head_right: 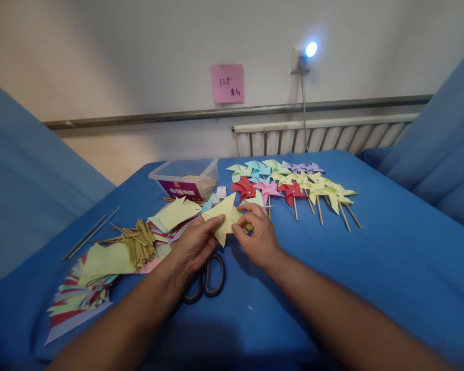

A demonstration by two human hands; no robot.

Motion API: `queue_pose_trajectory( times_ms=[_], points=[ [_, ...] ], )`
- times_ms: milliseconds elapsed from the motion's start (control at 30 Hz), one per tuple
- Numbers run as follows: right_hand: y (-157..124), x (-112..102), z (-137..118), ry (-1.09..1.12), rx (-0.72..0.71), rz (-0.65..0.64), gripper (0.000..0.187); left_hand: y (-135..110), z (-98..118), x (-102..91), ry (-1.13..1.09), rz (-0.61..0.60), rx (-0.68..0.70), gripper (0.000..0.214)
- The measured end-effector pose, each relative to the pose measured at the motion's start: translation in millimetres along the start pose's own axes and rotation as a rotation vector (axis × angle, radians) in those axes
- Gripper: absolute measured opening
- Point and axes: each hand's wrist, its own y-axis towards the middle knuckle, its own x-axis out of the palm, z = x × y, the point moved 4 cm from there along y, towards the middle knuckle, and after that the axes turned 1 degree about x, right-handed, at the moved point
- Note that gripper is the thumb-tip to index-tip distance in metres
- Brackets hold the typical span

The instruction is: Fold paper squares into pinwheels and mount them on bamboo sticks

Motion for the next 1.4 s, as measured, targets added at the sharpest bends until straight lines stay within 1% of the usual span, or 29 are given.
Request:
queue_pose_trajectory(
  times_ms=[100, 300, 400, 933, 1133, 1267, 1333, 1400],
  points=[
    [0.2, -0.2, 1.4, 0.005, 0.024, 0.010, 0.013, 0.2, 0.0, -0.6, 0.010, -0.001, 0.001, 0.034],
    [0.0, -0.2, 1.7, 0.007, 0.045, 0.024, 0.013, -1.0, 0.3, 1.7, -0.006, -0.049, 0.005, 0.052],
    [-0.1, 0.1, 2.2, 0.004, 0.053, 0.029, 0.012, -1.0, -0.2, 2.2, -0.006, -0.051, 0.014, 0.056],
    [-1.5, 1.5, 1.6, 0.028, 0.073, 0.030, 0.013, -0.7, -0.6, 2.1, 0.021, -0.038, 0.021, 0.056],
    [-1.4, 2.0, 3.5, 0.023, 0.081, 0.025, 0.014, 0.9, -1.9, 1.3, 0.022, -0.040, 0.015, 0.060],
    [-2.6, 4.4, 4.1, 0.029, 0.086, 0.009, 0.014, 1.5, -1.2, 0.9, 0.037, -0.040, 0.039, 0.056],
    [-3.0, 5.0, 4.6, 0.053, 0.089, 0.012, 0.011, 2.2, -0.5, -0.4, 0.066, -0.027, 0.055, 0.054],
    [-2.2, 2.9, 6.7, 0.098, 0.113, 0.049, 0.005, 3.0, 0.2, -2.5, 0.129, -0.007, 0.065, 0.053]
  ],
)
